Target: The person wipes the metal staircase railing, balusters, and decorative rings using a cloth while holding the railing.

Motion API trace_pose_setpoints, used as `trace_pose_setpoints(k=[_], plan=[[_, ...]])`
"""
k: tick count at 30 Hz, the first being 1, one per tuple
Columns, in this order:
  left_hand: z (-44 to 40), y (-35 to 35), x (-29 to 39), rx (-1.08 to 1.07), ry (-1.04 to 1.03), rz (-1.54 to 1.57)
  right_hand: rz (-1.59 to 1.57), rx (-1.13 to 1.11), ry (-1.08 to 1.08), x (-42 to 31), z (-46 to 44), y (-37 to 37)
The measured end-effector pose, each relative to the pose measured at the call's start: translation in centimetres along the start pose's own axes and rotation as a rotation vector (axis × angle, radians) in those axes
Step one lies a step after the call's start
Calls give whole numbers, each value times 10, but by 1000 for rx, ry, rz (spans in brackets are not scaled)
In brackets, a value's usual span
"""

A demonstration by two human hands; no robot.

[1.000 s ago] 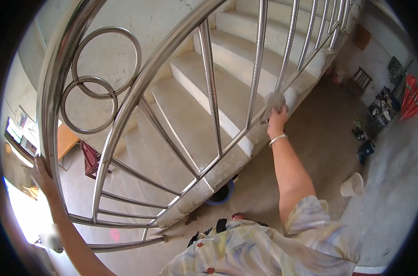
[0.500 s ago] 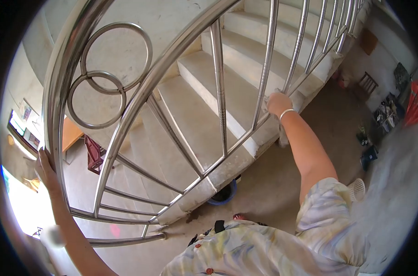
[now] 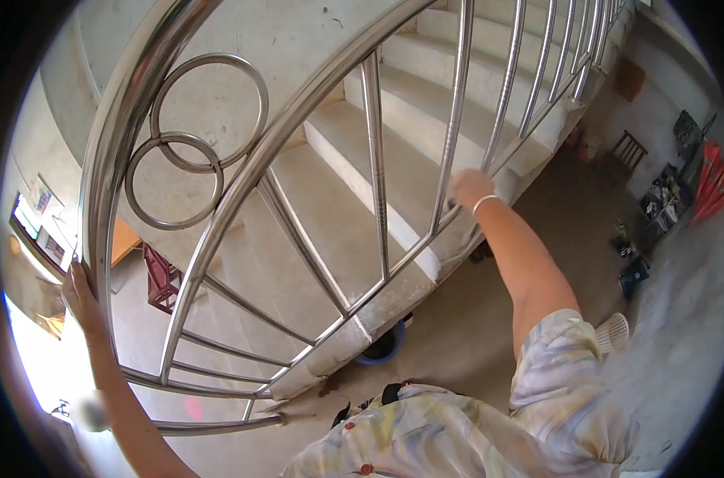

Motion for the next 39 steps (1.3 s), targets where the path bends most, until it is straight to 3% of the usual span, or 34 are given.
trace_pose_setpoints(k=[1,5,7,10,12,14,15,17,21,23,27,29,32,33,35,39], plan=[[0,0,1,9,-10,-16,48,110,-49,7,-4,2],[2,-1,1,41,-23,-47,59,161,2,19,4,-25],[1,5,-5,42,-16,-53,-319,391,-38,21,35,-38],[2,8,-10,-38,-14,-97,-577,308,-12,3,89,-76],[1,5,-9,33,81,-57,-653,270,17,-3,104,-99],[0,4,-6,39,47,-83,-826,93,55,-6,108,-107],[0,4,-4,48,19,-104,-828,93,54,-7,110,-98],[0,1,1,49,6,-113,-820,-129,137,-13,115,-64],[-2,3,-5,31,0,-98,-682,29,328,-61,120,-21],[-2,0,4,32,2,-60,-344,189,357,-84,104,-24],[-1,-6,18,35,17,-26,-81,245,384,-107,57,-61],[-2,-6,17,-1,-35,-6,229,-11,293,-109,47,-82],[-2,-3,13,-21,-21,8,60,-188,284,-117,41,-105],[-1,-2,13,-19,-17,7,63,-187,286,-119,45,-105],[-2,-2,13,-11,-51,-106,-230,-235,425,-123,65,-106],[-2,-3,11,26,-46,-61,-500,-268,354,-113,85,-143]])
Point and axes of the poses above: each hand's wrist, its own z-axis away from the middle knuckle, its own y-axis out of the back of the hand, x = y × z, the point moved 2 cm from there along -z, towards the middle knuckle, and after that the axes turned 12 degrees about -y, right-handed, at the moved point
